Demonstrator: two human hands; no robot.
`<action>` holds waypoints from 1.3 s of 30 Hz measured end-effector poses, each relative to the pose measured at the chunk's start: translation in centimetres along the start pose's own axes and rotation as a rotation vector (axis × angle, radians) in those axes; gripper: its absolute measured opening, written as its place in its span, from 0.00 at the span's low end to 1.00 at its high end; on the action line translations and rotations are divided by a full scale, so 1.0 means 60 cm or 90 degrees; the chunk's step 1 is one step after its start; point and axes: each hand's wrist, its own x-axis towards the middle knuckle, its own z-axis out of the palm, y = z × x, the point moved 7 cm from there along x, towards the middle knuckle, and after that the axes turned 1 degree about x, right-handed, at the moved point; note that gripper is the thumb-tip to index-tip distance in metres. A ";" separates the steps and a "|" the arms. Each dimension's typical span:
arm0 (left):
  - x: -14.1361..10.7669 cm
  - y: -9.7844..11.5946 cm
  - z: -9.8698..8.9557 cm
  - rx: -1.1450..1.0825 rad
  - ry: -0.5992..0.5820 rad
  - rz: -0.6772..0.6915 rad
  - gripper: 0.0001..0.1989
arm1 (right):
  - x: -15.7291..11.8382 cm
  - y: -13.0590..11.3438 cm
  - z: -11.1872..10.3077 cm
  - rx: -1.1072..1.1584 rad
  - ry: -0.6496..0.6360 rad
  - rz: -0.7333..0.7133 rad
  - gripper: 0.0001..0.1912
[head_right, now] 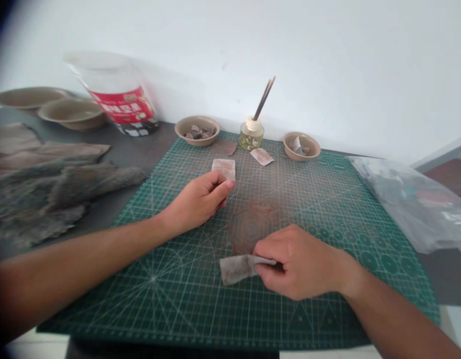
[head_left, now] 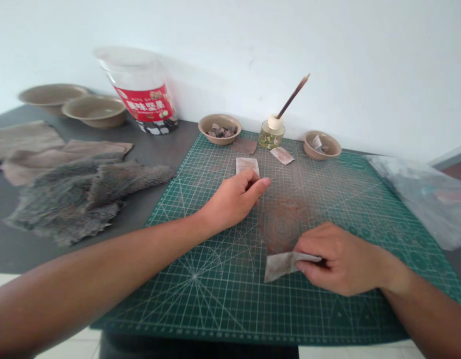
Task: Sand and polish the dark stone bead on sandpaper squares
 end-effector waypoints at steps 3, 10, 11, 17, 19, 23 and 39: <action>-0.001 0.000 0.001 -0.003 0.004 0.000 0.21 | 0.000 0.010 -0.010 0.009 0.024 0.039 0.13; 0.001 0.008 -0.007 0.031 0.031 0.031 0.19 | -0.017 0.063 -0.047 0.295 0.168 0.201 0.11; 0.002 0.009 -0.008 0.034 0.035 0.033 0.19 | -0.020 0.070 -0.051 0.316 0.188 0.211 0.12; 0.000 0.013 -0.006 0.029 0.043 0.050 0.18 | -0.011 0.088 -0.048 0.246 0.127 0.268 0.11; -0.001 0.014 -0.005 0.019 0.043 0.058 0.18 | -0.001 0.083 -0.038 0.248 0.062 0.271 0.10; -0.004 0.020 -0.003 -0.016 0.032 0.078 0.17 | 0.004 0.083 -0.039 0.174 0.080 0.309 0.08; -0.052 0.088 0.004 0.094 -0.014 0.388 0.19 | -0.010 0.034 -0.053 0.152 0.374 0.167 0.13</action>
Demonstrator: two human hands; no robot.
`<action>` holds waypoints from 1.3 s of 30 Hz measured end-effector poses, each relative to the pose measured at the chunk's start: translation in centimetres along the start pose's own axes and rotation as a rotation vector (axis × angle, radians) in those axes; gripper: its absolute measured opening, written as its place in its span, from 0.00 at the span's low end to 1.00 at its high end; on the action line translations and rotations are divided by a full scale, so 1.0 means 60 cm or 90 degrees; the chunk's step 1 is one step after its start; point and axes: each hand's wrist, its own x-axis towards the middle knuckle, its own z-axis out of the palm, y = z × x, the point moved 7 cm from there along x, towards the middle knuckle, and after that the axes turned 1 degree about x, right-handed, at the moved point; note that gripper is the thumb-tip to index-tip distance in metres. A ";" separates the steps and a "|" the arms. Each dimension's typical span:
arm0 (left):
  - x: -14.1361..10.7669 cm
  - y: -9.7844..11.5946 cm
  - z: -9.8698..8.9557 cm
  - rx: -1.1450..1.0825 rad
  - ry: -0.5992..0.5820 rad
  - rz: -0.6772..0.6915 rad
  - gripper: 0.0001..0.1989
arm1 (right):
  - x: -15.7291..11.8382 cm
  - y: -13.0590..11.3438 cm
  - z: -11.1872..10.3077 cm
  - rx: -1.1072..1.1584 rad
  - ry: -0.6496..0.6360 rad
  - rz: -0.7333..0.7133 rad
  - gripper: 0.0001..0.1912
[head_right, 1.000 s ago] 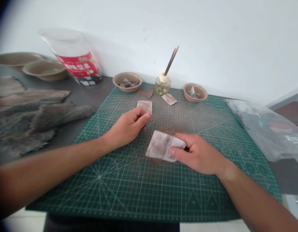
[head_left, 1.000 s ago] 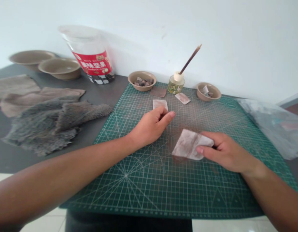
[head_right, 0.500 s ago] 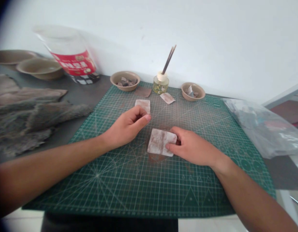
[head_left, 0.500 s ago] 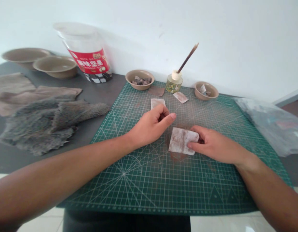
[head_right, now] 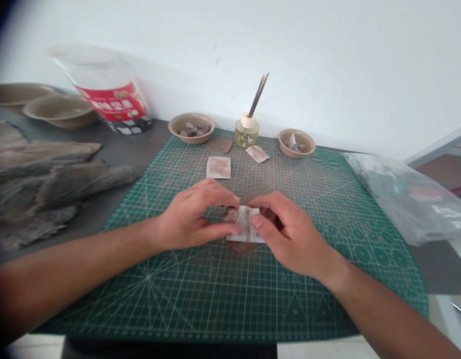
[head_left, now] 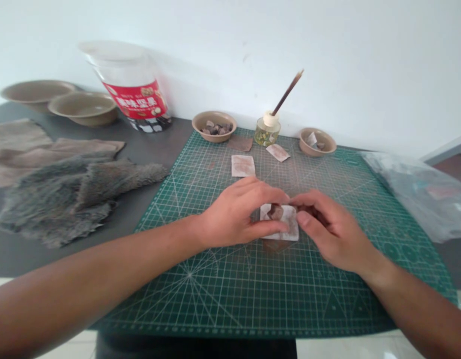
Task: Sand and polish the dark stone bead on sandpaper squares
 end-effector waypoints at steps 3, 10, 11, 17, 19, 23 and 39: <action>0.002 0.004 0.000 0.010 -0.008 0.016 0.19 | -0.010 -0.003 0.037 0.295 -0.153 0.053 0.15; 0.000 0.029 -0.007 -0.017 0.033 0.115 0.30 | -0.012 -0.006 0.013 0.122 0.085 -0.074 0.15; -0.001 0.026 -0.006 -0.038 0.027 0.097 0.33 | -0.016 -0.016 0.002 0.043 0.143 -0.132 0.18; -0.013 -0.005 0.023 -0.188 -0.089 -0.051 0.48 | -0.028 -0.058 0.006 -0.319 0.141 -0.386 0.22; -0.016 -0.009 0.029 -0.210 -0.104 -0.060 0.50 | -0.029 -0.060 0.011 -0.326 0.126 -0.409 0.20; -0.012 -0.012 0.032 -0.179 -0.126 -0.047 0.51 | -0.027 -0.058 0.017 -0.310 0.094 -0.411 0.18; -0.021 -0.044 0.027 0.200 -0.223 -0.037 0.20 | -0.001 -0.011 0.044 -0.352 -0.048 -0.208 0.15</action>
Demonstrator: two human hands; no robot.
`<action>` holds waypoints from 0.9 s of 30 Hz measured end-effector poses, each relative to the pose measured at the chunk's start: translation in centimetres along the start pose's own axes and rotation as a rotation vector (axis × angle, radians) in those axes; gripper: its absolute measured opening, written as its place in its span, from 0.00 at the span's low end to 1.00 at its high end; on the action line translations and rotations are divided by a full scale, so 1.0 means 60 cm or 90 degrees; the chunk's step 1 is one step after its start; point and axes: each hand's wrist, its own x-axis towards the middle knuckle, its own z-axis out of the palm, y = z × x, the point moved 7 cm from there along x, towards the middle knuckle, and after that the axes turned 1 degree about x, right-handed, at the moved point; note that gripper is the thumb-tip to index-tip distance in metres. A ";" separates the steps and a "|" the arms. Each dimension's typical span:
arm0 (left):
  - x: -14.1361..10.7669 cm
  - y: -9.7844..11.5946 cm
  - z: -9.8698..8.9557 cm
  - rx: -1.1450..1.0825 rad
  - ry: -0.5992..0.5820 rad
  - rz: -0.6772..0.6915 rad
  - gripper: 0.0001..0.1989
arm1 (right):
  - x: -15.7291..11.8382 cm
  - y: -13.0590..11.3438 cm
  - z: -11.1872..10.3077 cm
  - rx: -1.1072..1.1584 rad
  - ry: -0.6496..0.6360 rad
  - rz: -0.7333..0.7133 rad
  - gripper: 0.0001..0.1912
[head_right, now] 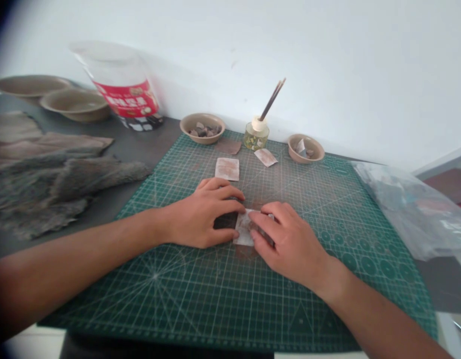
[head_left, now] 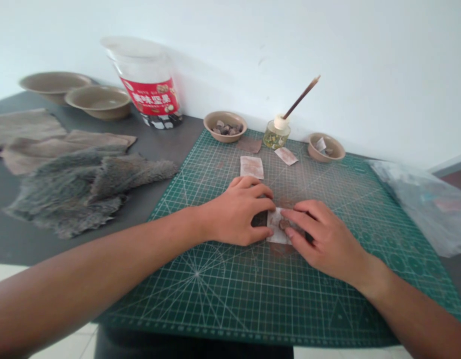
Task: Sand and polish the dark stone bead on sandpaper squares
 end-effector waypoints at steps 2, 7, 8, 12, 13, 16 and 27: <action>0.000 -0.001 0.003 0.009 -0.007 -0.007 0.21 | 0.000 -0.004 0.000 0.008 -0.004 -0.025 0.13; -0.001 -0.003 0.008 0.017 -0.012 -0.011 0.22 | 0.004 -0.004 0.005 0.023 -0.024 -0.056 0.08; -0.001 -0.003 0.009 0.016 -0.013 -0.011 0.22 | 0.005 -0.004 0.006 0.027 -0.024 -0.061 0.07; 0.000 -0.002 0.012 0.020 -0.017 -0.004 0.21 | 0.006 -0.001 0.007 0.028 -0.031 -0.066 0.07; 0.001 -0.001 0.013 0.023 -0.019 -0.002 0.20 | 0.006 0.002 0.007 0.025 -0.032 -0.056 0.07; 0.001 -0.001 0.012 0.024 -0.023 -0.002 0.19 | 0.005 0.006 0.005 0.052 -0.053 -0.023 0.05; -0.001 0.000 0.011 0.008 -0.037 -0.013 0.20 | 0.016 0.009 0.007 0.066 -0.103 -0.035 0.07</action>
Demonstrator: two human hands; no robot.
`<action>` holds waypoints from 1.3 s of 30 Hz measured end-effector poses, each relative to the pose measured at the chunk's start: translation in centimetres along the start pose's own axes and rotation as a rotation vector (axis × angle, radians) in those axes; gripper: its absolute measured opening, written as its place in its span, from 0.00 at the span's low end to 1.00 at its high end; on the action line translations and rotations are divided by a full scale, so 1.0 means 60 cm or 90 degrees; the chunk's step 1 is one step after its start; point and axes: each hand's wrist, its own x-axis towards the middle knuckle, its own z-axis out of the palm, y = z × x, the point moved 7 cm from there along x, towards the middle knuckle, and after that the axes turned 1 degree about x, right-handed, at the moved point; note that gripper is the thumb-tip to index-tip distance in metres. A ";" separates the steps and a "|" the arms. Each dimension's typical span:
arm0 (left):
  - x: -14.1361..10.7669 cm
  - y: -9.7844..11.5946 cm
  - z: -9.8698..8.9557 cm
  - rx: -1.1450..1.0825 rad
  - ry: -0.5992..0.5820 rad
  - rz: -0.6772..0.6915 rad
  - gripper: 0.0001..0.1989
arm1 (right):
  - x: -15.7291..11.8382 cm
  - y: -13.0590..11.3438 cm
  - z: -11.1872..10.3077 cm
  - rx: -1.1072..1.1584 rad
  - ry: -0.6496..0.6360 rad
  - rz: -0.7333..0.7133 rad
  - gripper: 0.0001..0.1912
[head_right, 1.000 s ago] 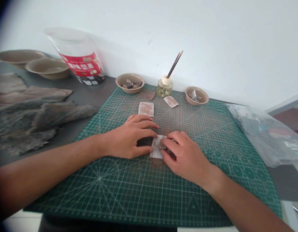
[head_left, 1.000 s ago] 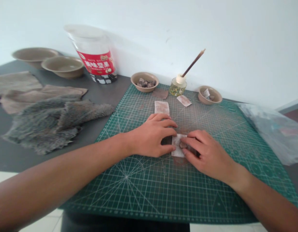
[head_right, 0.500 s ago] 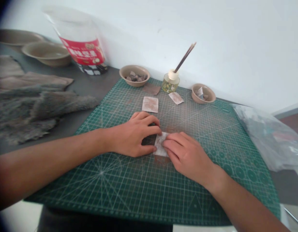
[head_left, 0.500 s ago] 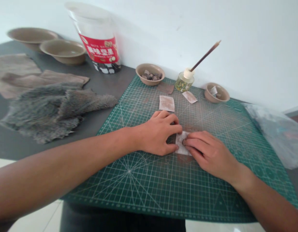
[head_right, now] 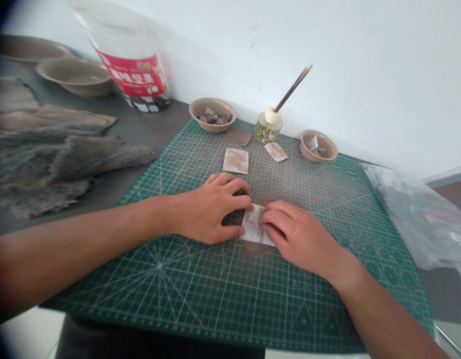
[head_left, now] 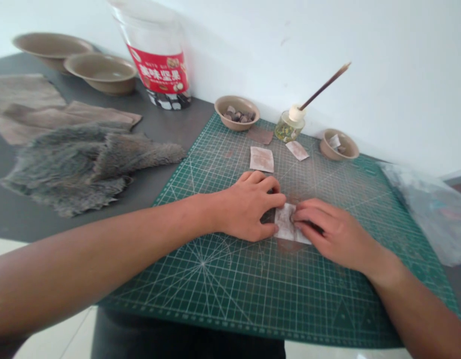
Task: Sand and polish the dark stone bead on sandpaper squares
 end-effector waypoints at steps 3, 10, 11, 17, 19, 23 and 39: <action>0.000 0.001 0.000 -0.002 -0.004 -0.002 0.19 | 0.001 -0.010 0.006 0.003 -0.024 -0.035 0.08; 0.000 0.000 0.001 -0.002 -0.009 -0.009 0.20 | 0.009 0.010 0.001 0.012 -0.010 0.002 0.05; -0.001 0.000 0.001 -0.002 -0.009 -0.009 0.20 | 0.008 0.012 0.001 0.021 -0.008 0.008 0.05; 0.000 0.000 0.002 0.004 -0.004 -0.008 0.21 | 0.006 0.004 0.001 0.056 -0.002 0.019 0.05; 0.000 0.000 0.001 0.002 -0.005 -0.006 0.21 | 0.008 -0.004 0.007 0.077 -0.027 -0.005 0.06; 0.001 0.000 0.001 -0.004 -0.006 -0.008 0.20 | 0.016 0.003 0.004 0.045 -0.016 -0.003 0.06; 0.002 -0.001 0.000 -0.015 -0.003 -0.020 0.20 | 0.012 -0.001 0.005 0.095 -0.086 -0.007 0.06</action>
